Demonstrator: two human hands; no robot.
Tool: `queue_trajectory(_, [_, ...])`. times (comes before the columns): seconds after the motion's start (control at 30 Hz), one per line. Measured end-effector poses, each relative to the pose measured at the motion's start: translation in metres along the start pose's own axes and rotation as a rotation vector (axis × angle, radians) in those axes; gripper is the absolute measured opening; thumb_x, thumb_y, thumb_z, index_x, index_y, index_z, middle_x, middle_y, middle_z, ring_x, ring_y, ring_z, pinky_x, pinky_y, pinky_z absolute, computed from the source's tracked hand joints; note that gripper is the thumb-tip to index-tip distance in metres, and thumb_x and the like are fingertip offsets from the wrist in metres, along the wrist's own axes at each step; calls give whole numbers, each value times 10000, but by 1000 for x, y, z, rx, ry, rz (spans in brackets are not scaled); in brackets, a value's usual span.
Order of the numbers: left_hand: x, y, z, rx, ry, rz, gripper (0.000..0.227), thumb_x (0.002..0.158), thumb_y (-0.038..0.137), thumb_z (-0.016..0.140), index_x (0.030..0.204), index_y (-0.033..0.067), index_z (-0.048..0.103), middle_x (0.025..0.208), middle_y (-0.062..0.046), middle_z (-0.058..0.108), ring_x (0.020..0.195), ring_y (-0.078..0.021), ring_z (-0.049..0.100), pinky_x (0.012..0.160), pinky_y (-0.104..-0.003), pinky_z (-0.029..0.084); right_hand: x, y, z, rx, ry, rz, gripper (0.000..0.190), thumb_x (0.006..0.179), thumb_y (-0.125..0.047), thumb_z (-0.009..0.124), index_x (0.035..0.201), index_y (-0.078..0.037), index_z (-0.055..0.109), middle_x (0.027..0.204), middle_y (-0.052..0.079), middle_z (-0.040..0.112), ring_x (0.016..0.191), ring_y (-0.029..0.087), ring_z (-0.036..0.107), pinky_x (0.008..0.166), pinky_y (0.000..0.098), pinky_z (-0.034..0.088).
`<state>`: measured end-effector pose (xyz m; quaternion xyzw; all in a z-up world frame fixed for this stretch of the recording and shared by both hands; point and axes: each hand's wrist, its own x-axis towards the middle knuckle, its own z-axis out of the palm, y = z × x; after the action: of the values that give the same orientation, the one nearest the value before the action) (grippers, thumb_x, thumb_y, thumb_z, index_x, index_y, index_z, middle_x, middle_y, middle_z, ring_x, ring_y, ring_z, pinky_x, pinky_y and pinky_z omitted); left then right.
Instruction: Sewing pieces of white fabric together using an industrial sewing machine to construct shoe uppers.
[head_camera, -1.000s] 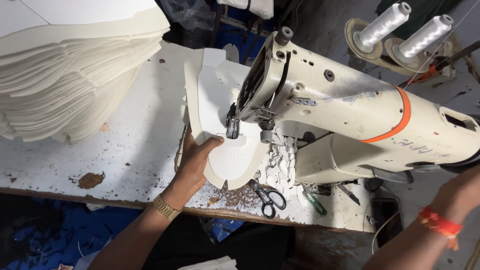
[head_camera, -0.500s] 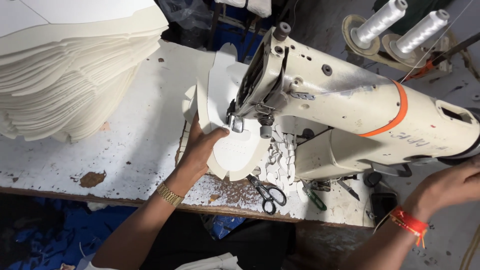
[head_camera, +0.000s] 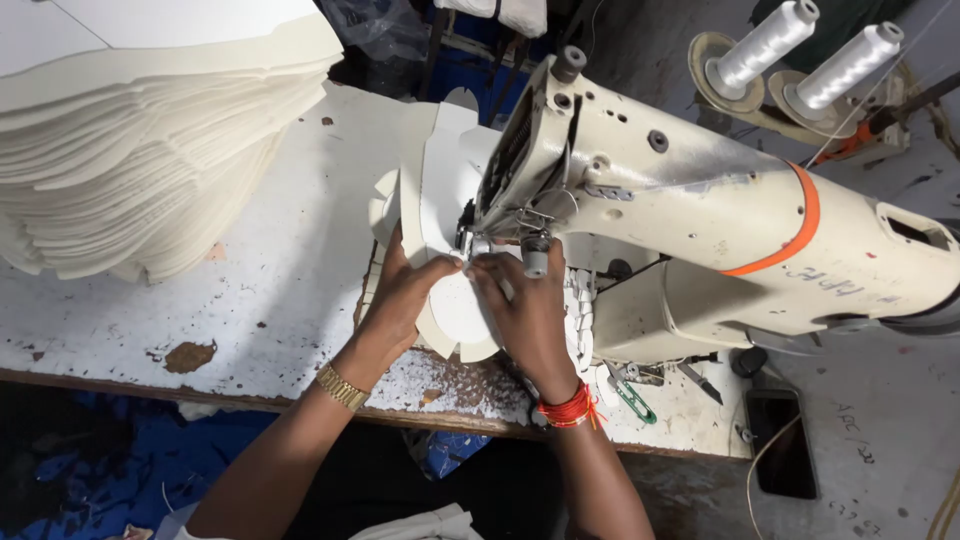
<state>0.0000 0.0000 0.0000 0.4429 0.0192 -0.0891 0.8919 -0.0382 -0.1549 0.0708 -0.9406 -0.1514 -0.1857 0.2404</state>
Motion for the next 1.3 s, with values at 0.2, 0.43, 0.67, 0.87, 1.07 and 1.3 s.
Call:
queue_trajectory(0.2, [-13,13,8,71,10,94,661,877,-28,680,1451,46,361,1197,-101,607,1051,-169,656,875,-321,597,3,5,7,175,-13,72,191,891,-143,775,1026,-10,757,1201,144,684,1098,320,657,892,440,536])
queue_trajectory(0.43, [-13,18,14,314,86,241,650,929,19,670,1475,44,320,1284,-139,562,1115,-176,639,898,-313,604,7,2,8,247,-32,168,191,881,-146,783,1009,-8,751,1189,135,675,1040,275,697,859,381,568])
queue_trajectory(0.67, [-8,19,9,369,39,303,753,928,1,686,1549,58,263,1453,-165,452,1309,-216,538,1047,-331,546,3,3,9,154,28,84,198,886,-169,802,986,-3,760,1087,157,680,992,311,660,830,417,527])
queue_trajectory(0.87, [-6,18,-2,480,13,362,914,924,-3,719,1633,72,147,1666,-196,224,1518,-275,290,1199,-389,387,4,-1,12,256,-5,210,216,890,-175,788,993,8,738,1015,143,693,895,281,686,784,392,538])
queue_trajectory(1.07, [-3,22,-4,504,-5,305,929,934,46,703,1664,98,131,1717,-184,239,1561,-296,306,1236,-397,351,3,-4,15,261,48,177,188,902,-147,777,1002,8,736,1028,143,702,903,272,700,781,374,539])
queue_trajectory(1.3, [15,55,-1,729,-143,136,886,925,115,648,1624,159,105,1723,-97,67,1572,-300,95,1176,-419,393,1,-6,22,265,117,176,162,922,-120,767,1005,19,758,1006,143,706,877,252,703,767,359,540])
